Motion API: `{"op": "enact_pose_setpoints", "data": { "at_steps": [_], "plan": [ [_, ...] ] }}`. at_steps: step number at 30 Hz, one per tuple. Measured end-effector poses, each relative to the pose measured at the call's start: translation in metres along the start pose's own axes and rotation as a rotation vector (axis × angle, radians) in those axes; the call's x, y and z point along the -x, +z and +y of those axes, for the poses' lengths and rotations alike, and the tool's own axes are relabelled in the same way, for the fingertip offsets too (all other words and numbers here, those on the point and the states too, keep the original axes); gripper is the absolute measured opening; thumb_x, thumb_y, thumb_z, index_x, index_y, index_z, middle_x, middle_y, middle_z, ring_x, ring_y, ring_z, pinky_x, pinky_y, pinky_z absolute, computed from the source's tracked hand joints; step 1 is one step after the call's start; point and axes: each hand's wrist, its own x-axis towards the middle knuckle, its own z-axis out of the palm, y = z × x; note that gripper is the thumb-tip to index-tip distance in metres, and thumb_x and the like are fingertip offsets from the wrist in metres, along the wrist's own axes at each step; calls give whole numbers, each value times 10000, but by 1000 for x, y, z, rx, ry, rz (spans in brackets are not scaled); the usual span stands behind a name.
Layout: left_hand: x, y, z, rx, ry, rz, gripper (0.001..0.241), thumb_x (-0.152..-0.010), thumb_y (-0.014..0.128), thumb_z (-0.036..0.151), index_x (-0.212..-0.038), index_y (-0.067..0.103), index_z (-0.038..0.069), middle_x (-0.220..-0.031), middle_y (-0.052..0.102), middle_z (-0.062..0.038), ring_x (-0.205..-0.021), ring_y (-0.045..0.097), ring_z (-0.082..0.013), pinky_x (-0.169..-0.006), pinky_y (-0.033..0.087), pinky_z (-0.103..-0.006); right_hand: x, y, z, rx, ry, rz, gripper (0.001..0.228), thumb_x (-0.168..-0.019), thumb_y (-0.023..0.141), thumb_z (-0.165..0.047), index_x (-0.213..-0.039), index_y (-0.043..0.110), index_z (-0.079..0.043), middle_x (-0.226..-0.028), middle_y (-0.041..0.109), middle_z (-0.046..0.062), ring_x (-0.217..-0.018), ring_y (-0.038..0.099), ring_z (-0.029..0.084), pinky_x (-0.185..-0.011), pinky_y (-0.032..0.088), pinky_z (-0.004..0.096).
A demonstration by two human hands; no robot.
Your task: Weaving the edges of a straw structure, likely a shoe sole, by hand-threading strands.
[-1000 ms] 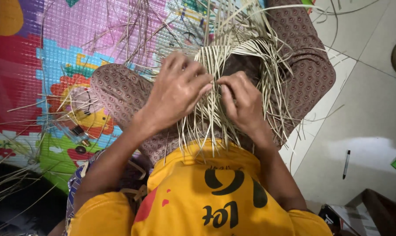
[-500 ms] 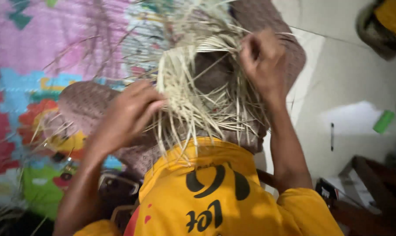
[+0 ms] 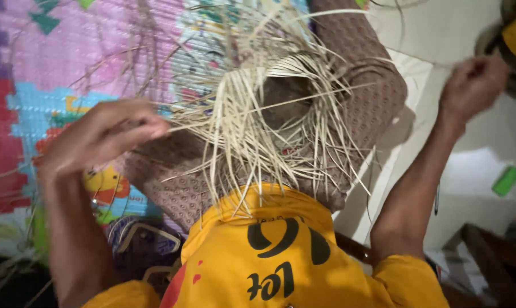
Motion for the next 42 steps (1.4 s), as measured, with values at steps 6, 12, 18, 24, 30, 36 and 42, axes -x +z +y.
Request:
{"op": "enact_pose_setpoints", "data": {
  "at_steps": [6,12,18,24,30,36,42],
  "plan": [
    [-82,24,-14,-106,208,40,271,-1050,506,337,-992,646,112,-1374,493,-184,-1211,494,-327,-979,483,-461,-38,-43,-163,-343,-220,-15,166,-922,665,43,-1076,717,80,-1088,708,228,-1068,625,385,-1069,429,533],
    [-124,16,-16,-161,178,-66,329,-1005,545,391,-879,632,100,-1519,502,-145,-1350,426,-372,-1068,409,-586,-37,-67,-308,-795,-342,-419,295,-922,696,129,-1189,715,3,-1250,635,195,-1151,565,331,-1029,517,464],
    [-137,19,-37,-217,29,-20,98,-951,692,135,-863,651,132,-1047,676,-54,-814,564,-178,-766,509,-350,-16,-27,-320,-640,-591,-566,121,-1010,737,-159,-1126,766,-139,-1109,638,71,-979,546,230,-873,470,431],
    [-119,12,-45,-123,-76,0,105,-993,663,111,-892,634,107,-928,636,-44,-728,572,-151,-659,524,-268,-19,-34,-324,-750,-510,-666,141,-980,776,-134,-922,682,-47,-1076,597,129,-928,563,267,-824,551,444],
    [-79,-10,-62,-3,-68,97,70,-996,669,123,-997,687,55,-954,707,-109,-773,683,-182,-677,610,-293,-29,-41,-334,-875,-309,-774,88,-969,750,28,-928,679,-6,-1065,594,139,-844,565,224,-685,582,305],
    [-37,-37,-51,-26,-225,188,34,-977,677,81,-987,693,52,-921,712,-103,-746,672,-175,-607,578,-275,-31,-30,-327,-839,-288,-731,114,-1001,779,-13,-938,685,-28,-978,619,112,-823,563,215,-682,550,331],
    [-6,-55,-54,-46,-206,287,110,-970,740,108,-1052,751,36,-871,726,-85,-690,648,-153,-572,503,-282,-31,-29,-330,-873,-202,-726,97,-960,791,18,-954,718,-46,-959,673,101,-832,606,198,-735,581,317]
  ]
}}
